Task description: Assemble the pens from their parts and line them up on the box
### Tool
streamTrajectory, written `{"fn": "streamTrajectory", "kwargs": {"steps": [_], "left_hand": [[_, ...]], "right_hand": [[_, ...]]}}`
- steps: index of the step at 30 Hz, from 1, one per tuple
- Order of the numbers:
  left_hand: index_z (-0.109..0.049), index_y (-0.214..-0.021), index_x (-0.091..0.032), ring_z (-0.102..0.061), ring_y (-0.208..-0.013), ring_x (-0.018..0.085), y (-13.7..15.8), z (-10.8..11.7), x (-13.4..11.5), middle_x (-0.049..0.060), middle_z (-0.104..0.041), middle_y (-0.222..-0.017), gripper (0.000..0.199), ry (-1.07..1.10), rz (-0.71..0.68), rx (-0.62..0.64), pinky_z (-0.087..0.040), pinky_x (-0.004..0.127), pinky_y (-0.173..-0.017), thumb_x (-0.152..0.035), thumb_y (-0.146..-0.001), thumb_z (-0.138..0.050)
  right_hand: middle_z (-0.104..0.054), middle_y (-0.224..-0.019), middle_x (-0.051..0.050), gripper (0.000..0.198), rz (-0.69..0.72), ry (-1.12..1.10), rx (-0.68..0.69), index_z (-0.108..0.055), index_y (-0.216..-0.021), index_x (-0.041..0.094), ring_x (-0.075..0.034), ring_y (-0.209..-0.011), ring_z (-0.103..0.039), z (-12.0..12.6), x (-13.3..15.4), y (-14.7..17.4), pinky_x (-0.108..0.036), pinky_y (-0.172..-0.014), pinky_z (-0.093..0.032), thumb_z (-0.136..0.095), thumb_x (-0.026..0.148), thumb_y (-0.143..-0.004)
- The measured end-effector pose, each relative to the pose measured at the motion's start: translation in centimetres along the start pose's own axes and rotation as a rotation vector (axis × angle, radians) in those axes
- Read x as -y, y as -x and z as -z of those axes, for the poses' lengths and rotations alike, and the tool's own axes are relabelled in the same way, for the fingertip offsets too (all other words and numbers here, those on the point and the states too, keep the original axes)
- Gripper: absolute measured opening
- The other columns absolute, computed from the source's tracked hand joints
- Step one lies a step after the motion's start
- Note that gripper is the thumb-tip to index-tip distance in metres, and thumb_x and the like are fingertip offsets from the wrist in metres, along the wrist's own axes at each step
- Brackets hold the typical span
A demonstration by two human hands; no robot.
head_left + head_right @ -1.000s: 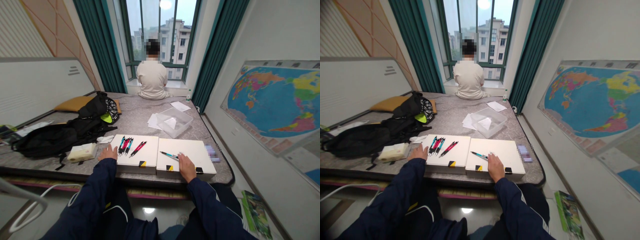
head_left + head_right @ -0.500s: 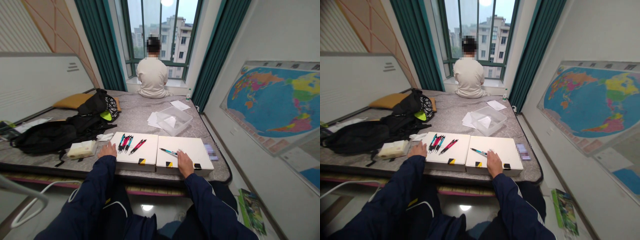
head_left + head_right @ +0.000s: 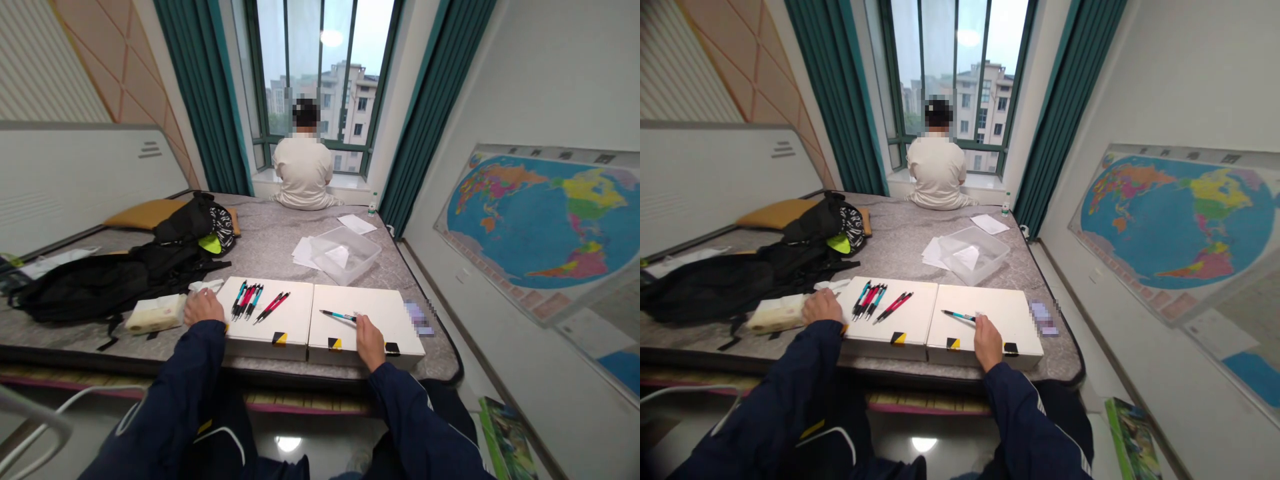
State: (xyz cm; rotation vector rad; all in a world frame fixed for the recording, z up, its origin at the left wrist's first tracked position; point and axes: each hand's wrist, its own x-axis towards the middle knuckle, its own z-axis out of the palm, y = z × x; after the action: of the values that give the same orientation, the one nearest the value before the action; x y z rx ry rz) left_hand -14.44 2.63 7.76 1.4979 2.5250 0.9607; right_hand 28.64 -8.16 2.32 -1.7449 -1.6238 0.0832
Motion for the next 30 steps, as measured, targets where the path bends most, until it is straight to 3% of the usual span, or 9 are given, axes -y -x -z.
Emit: {"fn": "streamTrajectory", "kwargs": {"steps": [1,3,5,7,10,12,16,20,30], "left_hand": [[-0.047,-0.134,-0.009,-0.036,-0.13,0.041,0.6,0.1,-1.3,0.021,-0.038,-0.144,0.051,0.046,-0.013,-0.067,-0.033,0.054,-0.1,-0.036,-0.097,-0.024],[-0.051,-0.131,-0.014,-0.037,-0.131,0.032,2.6,-0.2,-4.5,0.015,-0.046,-0.141,0.045,0.185,-0.176,-0.035,-0.032,0.046,-0.106,-0.032,-0.096,-0.029],[-0.064,-0.114,-0.017,-0.048,-0.122,0.028,5.4,-1.5,-7.9,0.011,-0.061,-0.125,0.04,0.405,-0.401,0.196,-0.036,0.041,-0.104,-0.035,-0.094,-0.034],[-0.072,-0.088,-0.017,-0.06,-0.106,0.027,8.3,-3.5,-10.9,0.012,-0.07,-0.102,0.041,0.642,-0.481,0.468,-0.044,0.04,-0.095,-0.043,-0.092,-0.041],[-0.073,-0.086,-0.013,-0.068,-0.077,0.025,11.3,-6.9,-13.5,0.015,-0.072,-0.089,0.047,0.918,-0.209,0.853,-0.051,0.033,-0.062,-0.056,-0.082,-0.055],[-0.071,-0.098,-0.013,-0.069,-0.076,0.022,12.2,-8.8,-13.8,0.016,-0.072,-0.098,0.047,1.092,-0.044,0.946,-0.048,0.026,-0.054,-0.053,-0.072,-0.07],[-0.069,-0.1,-0.012,-0.07,-0.074,0.017,12.4,-11.2,-12.7,0.013,-0.073,-0.092,0.044,1.36,0.175,0.874,-0.054,0.024,-0.062,-0.038,-0.067,-0.081],[-0.068,-0.092,-0.009,-0.07,-0.07,0.016,12.2,-11.6,-12.0,0.01,-0.073,-0.078,0.037,1.398,0.271,0.89,-0.056,0.023,-0.062,-0.031,-0.066,-0.084],[-0.066,-0.081,-0.008,-0.07,-0.068,0.017,12.4,-11.0,-12.5,0.01,-0.071,-0.074,0.037,1.403,0.267,0.793,-0.057,0.027,-0.065,-0.034,-0.063,-0.085]], "right_hand": [[-0.069,-0.082,-0.008,0.042,-0.08,-0.105,-0.004,-0.059,-0.088,0.021,-0.024,-0.078,-0.066,0.0,-0.1,-0.4,-0.034,-0.071,-0.05,-0.026,0.045,-0.1],[-0.069,-0.078,-0.007,0.045,-0.197,-0.386,0.009,-0.054,-0.08,0.022,-0.022,-0.07,-0.066,-0.2,0.1,-1.5,-0.033,-0.066,-0.051,-0.029,0.055,-0.097],[-0.069,-0.079,-0.008,0.049,-0.275,-0.7,0.05,-0.051,-0.078,0.021,-0.02,-0.063,-0.066,-0.8,0.7,-2.7,-0.032,-0.061,-0.053,-0.034,0.065,-0.091],[-0.068,-0.076,-0.007,0.052,-0.343,-0.947,0.111,-0.049,-0.079,0.02,-0.018,-0.056,-0.065,-1.6,1.6,-3.7,-0.031,-0.054,-0.053,-0.04,0.071,-0.085],[-0.068,-0.076,-0.006,0.053,-0.397,-1.136,0.215,-0.049,-0.081,0.02,-0.016,-0.056,-0.064,-3.2,3.1,-4.5,-0.028,-0.05,-0.051,-0.049,0.073,-0.08],[-0.068,-0.077,-0.006,0.051,-0.386,-1.148,0.292,-0.049,-0.08,0.02,-0.015,-0.059,-0.064,-4.4,3.9,-4.4,-0.026,-0.05,-0.051,-0.053,0.07,-0.08],[-0.066,-0.07,-0.004,0.045,-0.282,-0.978,0.363,-0.05,-0.077,0.02,-0.013,-0.057,-0.06,-6.1,4.5,-3.6,-0.021,-0.047,-0.044,-0.052,0.064,-0.083],[-0.065,-0.069,-0.002,0.039,-0.236,-0.907,0.36,-0.053,-0.079,0.02,-0.013,-0.056,-0.058,-6.1,4.4,-3.3,-0.022,-0.048,-0.044,-0.05,0.058,-0.086],[-0.069,-0.081,-0.007,0.041,-0.317,-0.962,0.319,-0.056,-0.087,0.019,-0.016,-0.068,-0.064,-5.5,4.6,-3.5,-0.024,-0.054,-0.05,-0.056,0.059,-0.08]]}}
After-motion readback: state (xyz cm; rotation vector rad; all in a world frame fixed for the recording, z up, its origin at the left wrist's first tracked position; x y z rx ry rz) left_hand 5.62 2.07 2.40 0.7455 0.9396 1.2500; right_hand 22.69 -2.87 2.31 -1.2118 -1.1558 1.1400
